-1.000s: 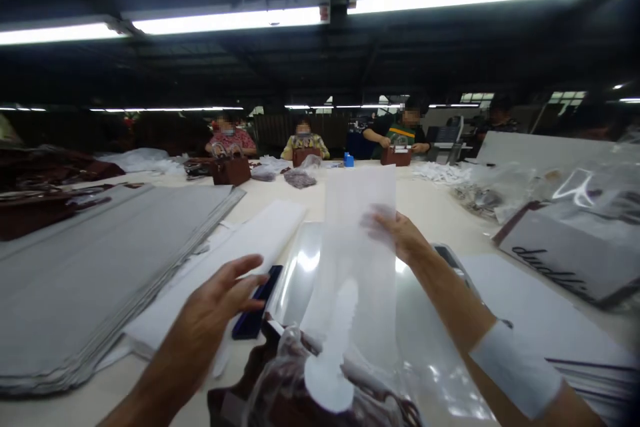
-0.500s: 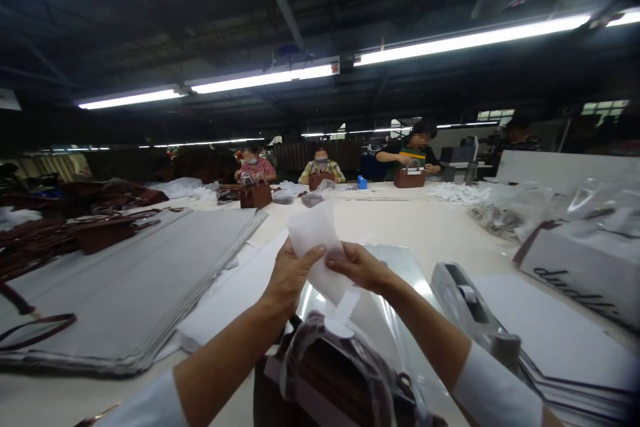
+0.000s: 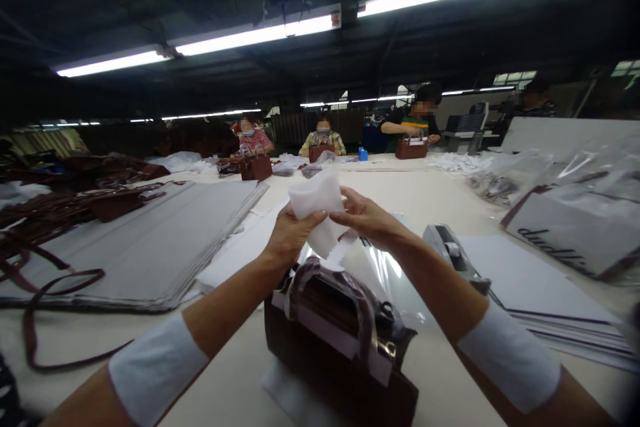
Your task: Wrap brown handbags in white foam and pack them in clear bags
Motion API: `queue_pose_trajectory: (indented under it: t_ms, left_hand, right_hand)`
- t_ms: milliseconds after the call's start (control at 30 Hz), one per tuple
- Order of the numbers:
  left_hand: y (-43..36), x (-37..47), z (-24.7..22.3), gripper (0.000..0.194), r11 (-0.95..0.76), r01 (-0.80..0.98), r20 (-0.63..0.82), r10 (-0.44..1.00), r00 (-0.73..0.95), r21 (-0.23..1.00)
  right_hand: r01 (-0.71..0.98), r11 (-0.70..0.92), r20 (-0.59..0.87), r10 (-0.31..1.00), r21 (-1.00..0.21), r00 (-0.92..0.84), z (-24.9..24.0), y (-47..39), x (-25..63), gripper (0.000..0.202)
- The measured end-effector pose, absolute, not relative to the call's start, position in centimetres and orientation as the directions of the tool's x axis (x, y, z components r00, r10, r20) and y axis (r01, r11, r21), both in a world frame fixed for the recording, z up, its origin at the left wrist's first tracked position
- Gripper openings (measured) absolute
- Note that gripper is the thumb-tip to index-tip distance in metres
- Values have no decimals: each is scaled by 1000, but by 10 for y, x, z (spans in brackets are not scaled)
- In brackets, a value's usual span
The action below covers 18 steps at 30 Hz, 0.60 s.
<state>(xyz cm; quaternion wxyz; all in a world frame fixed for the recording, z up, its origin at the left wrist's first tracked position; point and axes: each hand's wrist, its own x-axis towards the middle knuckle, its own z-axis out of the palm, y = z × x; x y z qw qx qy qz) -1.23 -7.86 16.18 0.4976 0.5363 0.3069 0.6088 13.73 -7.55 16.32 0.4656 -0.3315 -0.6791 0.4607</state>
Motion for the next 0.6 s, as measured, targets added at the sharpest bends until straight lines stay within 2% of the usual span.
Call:
queue_pose_trajectory:
  t_ms: [67,133,200,267,300,367,500,600]
  left_hand:
    - [-88,-17,170,44,-356,-224,381,921,78,907]
    - [-107,-28,175,38,-549,-53,545,835,-71,834]
    - [-135,-41,172,23,-736,263,781,600,-174,624]
    - [-166,-49,157,10,-758,533,909,413,-52,375]
    - [-180,-49,147,7,-732,618,915,399,50,286]
    - [-198,-45,126,10,-655,729,863,469,186,199]
    - [-201,-31,98,28,-508,836,758,623,193,205]
    - [-194,-28,95,45,-441,865,708,689,155,240]
  right_hand:
    - [-74,320,323,865,-945,-384,165,-77,142,40]
    - [-42,338,329,869,-940,-371,160,-79,152,32]
    - [41,394,351,858,-918,-375,150,-83,167,30]
    - [154,446,361,848,-882,-389,138,-87,183,27]
    - [202,460,360,848,-864,-390,133,-87,190,27]
    - [282,483,366,850,-829,-379,124,-87,200,28]
    - [459,528,397,846,-714,-356,111,-84,208,26]
    - [579,626,428,780,-522,-457,99,-83,213,19]
